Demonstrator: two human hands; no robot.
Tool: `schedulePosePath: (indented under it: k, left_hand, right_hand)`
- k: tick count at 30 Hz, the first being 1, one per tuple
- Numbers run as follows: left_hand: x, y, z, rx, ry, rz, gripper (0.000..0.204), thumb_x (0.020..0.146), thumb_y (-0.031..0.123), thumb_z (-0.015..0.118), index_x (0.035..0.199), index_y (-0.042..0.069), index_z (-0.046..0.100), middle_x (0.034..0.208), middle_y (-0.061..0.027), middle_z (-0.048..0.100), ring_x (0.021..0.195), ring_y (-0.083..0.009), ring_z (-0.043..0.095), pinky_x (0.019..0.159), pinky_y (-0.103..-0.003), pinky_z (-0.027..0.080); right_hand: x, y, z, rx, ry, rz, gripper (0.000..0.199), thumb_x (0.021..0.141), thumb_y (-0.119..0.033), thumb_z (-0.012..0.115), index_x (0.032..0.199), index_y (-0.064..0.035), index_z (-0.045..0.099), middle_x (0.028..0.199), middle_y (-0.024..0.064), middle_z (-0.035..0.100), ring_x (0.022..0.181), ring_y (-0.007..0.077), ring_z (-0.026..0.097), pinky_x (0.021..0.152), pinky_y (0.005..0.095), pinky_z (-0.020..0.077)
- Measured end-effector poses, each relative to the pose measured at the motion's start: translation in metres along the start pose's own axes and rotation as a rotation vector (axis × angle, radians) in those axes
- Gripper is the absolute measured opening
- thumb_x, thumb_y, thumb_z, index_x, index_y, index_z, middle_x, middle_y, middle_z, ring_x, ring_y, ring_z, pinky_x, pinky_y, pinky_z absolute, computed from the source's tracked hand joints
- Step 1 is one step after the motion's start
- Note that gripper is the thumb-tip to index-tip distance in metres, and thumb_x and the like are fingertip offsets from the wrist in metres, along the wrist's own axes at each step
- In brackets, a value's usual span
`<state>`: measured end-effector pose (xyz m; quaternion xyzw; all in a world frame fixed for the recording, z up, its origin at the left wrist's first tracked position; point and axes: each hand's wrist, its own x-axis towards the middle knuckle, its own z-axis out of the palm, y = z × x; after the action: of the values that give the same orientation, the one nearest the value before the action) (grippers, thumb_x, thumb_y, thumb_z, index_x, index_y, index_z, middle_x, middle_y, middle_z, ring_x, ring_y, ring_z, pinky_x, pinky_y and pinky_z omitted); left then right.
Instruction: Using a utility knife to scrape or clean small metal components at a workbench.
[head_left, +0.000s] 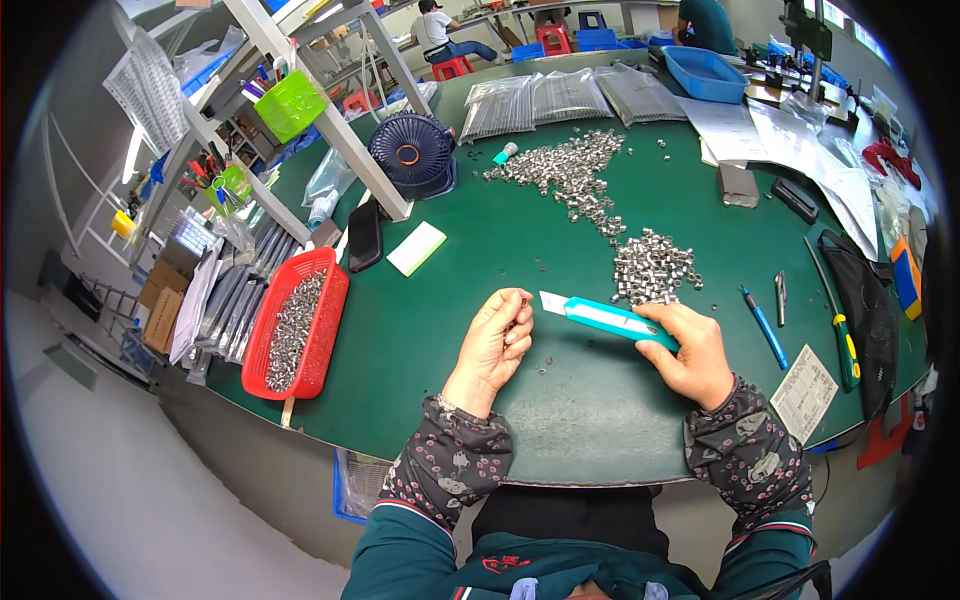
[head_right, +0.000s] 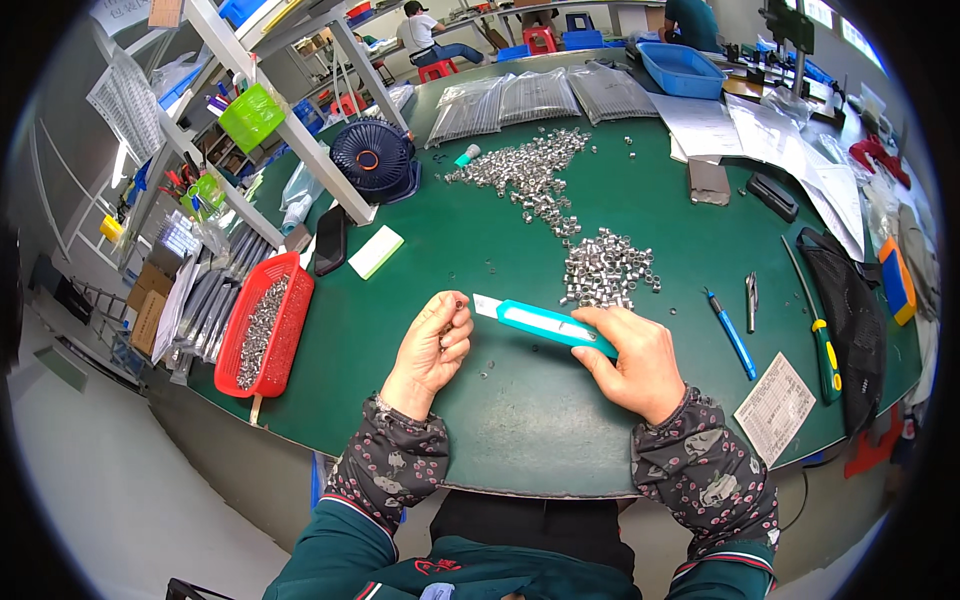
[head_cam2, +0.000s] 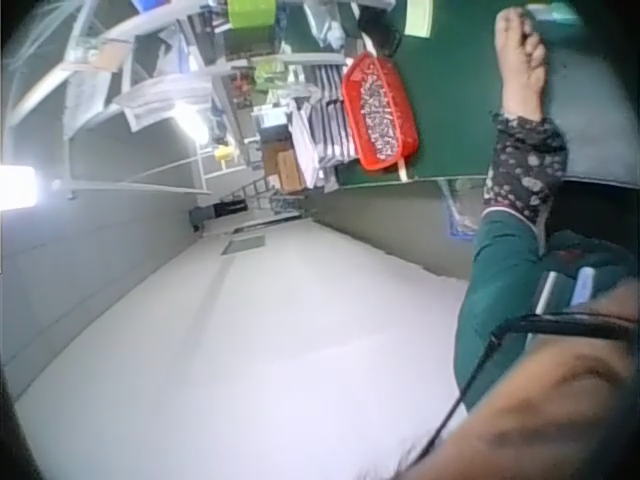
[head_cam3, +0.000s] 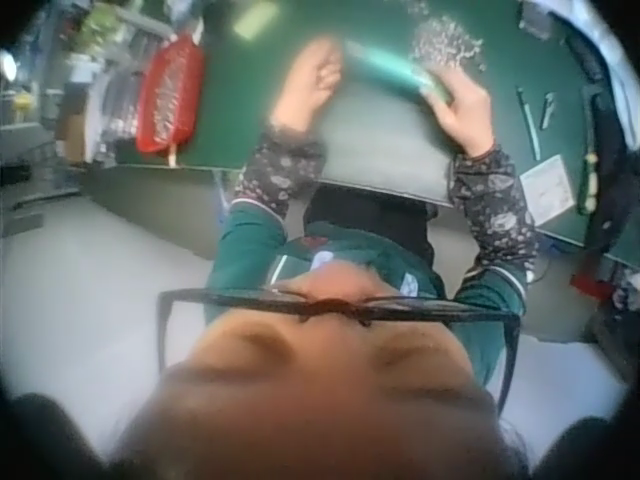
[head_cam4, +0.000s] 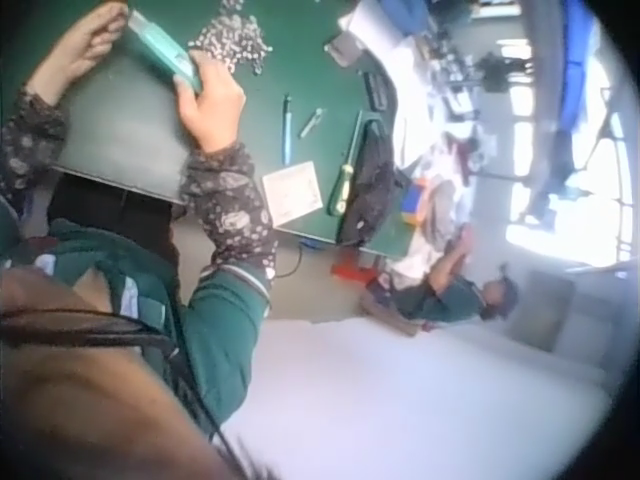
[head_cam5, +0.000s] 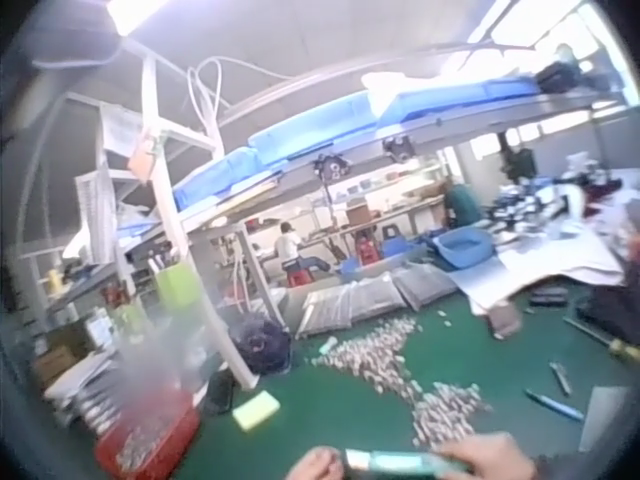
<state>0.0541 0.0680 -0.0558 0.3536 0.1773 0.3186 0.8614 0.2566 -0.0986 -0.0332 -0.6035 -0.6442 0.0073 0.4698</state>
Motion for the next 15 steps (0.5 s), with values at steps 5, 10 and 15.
schedulePosePath:
  k: [5, 10, 15]
  left_hand:
    - [0.001, 0.0008, 0.0048, -0.044, -0.015, -0.015, 0.012, 0.092, 0.015, 0.051, 0.094, 0.004, 0.055, 0.078, -0.0036, 0.052, 0.05, -0.0041, 0.036, 0.036, -0.015, 0.025]
    - [0.0018, -0.0005, 0.0031, -0.029, -0.008, -0.015, 0.012, 0.092, 0.014, 0.051, 0.095, 0.003, 0.055, 0.077, -0.0032, 0.052, 0.05, -0.0045, 0.036, 0.037, -0.015, 0.025]
    - [-0.0012, -0.0024, 0.0081, 0.039, 0.018, -0.008, 0.013, 0.092, 0.016, 0.05, 0.094, 0.003, 0.056, 0.072, -0.0014, 0.051, 0.048, -0.0037, 0.034, 0.036, -0.016, 0.025]
  right_hand:
    - [-0.0002, -0.0002, 0.0001, 0.02, -0.032, 0.008, 0.03, 0.072, -0.015, 0.066, 0.1, -0.0054, 0.061, 0.079, 0.0118, 0.06, 0.069, 0.0296, 0.06, 0.061, 0.0361, 0.0471]
    - [-0.0011, 0.0002, 0.0013, 0.048, -0.046, 0.004, 0.03, 0.073, -0.016, 0.066, 0.1, -0.0055, 0.06, 0.079, 0.0121, 0.06, 0.069, 0.0301, 0.06, 0.06, 0.0367, 0.0469]
    - [-0.0017, -0.0002, 0.0016, 0.048, -0.07, -0.001, 0.029, 0.072, -0.015, 0.066, 0.099, -0.0056, 0.06, 0.078, 0.0121, 0.059, 0.068, 0.03, 0.059, 0.06, 0.0371, 0.0465]
